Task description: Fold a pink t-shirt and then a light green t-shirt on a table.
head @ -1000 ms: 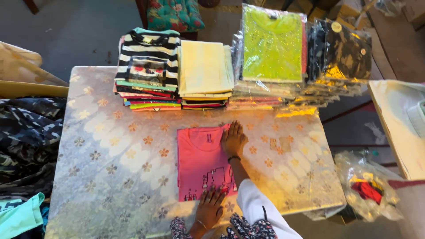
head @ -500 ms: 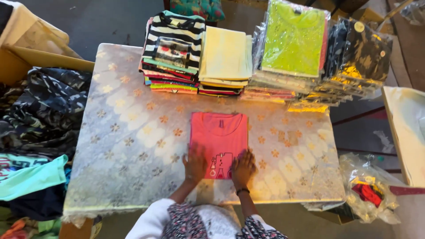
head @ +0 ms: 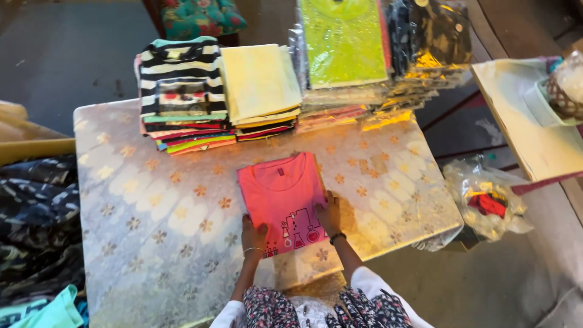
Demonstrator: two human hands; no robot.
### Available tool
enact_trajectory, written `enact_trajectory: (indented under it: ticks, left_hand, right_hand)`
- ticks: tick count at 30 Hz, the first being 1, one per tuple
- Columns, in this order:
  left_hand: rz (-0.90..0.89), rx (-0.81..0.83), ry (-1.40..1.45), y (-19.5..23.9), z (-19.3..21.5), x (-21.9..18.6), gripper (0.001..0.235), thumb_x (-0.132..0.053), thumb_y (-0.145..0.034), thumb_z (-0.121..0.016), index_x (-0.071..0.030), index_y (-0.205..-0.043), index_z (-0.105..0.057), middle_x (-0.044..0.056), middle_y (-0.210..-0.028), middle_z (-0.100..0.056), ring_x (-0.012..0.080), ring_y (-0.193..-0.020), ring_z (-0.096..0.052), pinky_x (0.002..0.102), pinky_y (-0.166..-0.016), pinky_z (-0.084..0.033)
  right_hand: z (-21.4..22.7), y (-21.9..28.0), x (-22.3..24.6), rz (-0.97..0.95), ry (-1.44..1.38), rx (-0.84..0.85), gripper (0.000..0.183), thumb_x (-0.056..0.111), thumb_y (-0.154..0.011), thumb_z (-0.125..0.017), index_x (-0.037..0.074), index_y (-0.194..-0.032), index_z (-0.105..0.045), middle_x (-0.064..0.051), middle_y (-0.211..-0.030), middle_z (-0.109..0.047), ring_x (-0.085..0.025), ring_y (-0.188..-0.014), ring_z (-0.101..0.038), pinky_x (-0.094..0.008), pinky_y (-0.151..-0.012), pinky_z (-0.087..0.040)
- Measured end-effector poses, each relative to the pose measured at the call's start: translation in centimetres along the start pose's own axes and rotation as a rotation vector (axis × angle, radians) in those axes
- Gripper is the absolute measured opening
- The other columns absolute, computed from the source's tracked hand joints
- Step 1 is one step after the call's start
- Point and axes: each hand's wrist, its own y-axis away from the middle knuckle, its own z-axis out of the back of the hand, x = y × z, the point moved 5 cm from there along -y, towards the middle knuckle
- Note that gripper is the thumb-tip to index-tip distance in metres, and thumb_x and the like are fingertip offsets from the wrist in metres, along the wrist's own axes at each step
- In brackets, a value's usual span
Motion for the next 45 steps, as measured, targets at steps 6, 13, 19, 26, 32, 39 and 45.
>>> enact_trajectory:
  ticks: [6,13,19,26,32,39,45]
  left_hand:
    - [0.191,0.41,0.547,-0.2,0.4,-1.3,0.075,-0.026,-0.087,-0.078,-0.013,-0.15,-0.038,0.019,-0.132,-0.068,0.0342,-0.116,-0.068,0.047,-0.096,-0.056]
    - [0.473,0.605,1.042,6.7,4.7,-14.7,0.094,-0.016,-0.083,-0.071,-0.022,-0.157,-0.013,0.006,-0.132,-0.06,0.0215,-0.113,-0.063,0.039,-0.094,-0.054]
    - [0.542,0.767,1.352,11.4,-4.8,-24.8,0.07,-0.016,-0.087,-0.071,0.004,-0.146,-0.04,0.018,-0.116,-0.067,0.0253,-0.092,-0.073,0.042,-0.077,-0.062]
    - [0.067,0.997,1.311,8.8,-17.7,-39.6,0.085,-0.011,-0.085,-0.075,-0.009,-0.156,-0.029,0.013,-0.131,-0.062,0.0206,-0.108,-0.068,0.039,-0.091,-0.059]
    - [-0.153,0.588,0.784,6.9,-27.5,-38.4,0.086,-0.017,-0.087,-0.076,-0.014,-0.159,-0.028,0.008,-0.127,-0.061,0.0178,-0.111,-0.063,0.035,-0.095,-0.054]
    - [0.005,0.295,0.579,4.7,-39.3,-25.8,0.055,-0.029,-0.087,-0.082,-0.004,-0.132,-0.059,0.007,-0.101,-0.077,0.0166,-0.089,-0.074,0.034,-0.078,-0.059]
    - [0.246,0.414,0.296,5.3,-39.4,-26.3,0.04,-0.031,-0.08,-0.084,-0.001,-0.104,-0.072,0.009,-0.08,-0.076,0.0205,-0.068,-0.072,0.036,-0.063,-0.061]
  right_hand:
    - [-2.8,-1.8,-2.6,-0.367,-0.708,0.449,0.069,0.01,-0.076,-0.077,0.013,-0.137,-0.044,-0.012,-0.097,-0.075,-0.029,-0.086,-0.071,-0.044,-0.075,-0.058]
    - [4.2,1.8,-8.2,-0.632,-1.449,0.98,0.021,0.015,-0.092,-0.07,0.004,-0.11,-0.069,-0.009,-0.106,-0.075,-0.019,-0.097,-0.073,-0.037,-0.091,-0.062]
    - [17.8,-3.9,-19.3,-0.405,-1.34,0.795,0.019,0.01,-0.097,-0.068,0.001,-0.114,-0.069,-0.014,-0.109,-0.068,-0.027,-0.101,-0.068,-0.042,-0.089,-0.059]
    - [30.9,-17.5,-27.0,-0.064,-1.312,0.61,0.029,0.016,-0.091,-0.064,0.001,-0.116,-0.065,-0.015,-0.116,-0.072,-0.023,-0.104,-0.072,-0.039,-0.09,-0.06]
    - [27.5,-27.3,-31.5,-0.516,-1.224,0.558,0.039,0.026,-0.095,-0.064,0.004,-0.128,-0.062,-0.005,-0.113,-0.073,-0.016,-0.101,-0.071,-0.035,-0.092,-0.057]
    - [25.7,-27.0,-36.6,-0.489,-0.77,0.501,0.046,0.024,-0.095,-0.066,0.01,-0.138,-0.061,0.001,-0.106,-0.07,-0.011,-0.093,-0.066,-0.031,-0.077,-0.052]
    - [22.6,-30.8,-41.3,-0.311,-0.671,0.515,0.058,-0.005,-0.079,-0.077,0.005,-0.134,-0.059,-0.006,-0.098,-0.074,-0.014,-0.081,-0.07,-0.032,-0.072,-0.058]
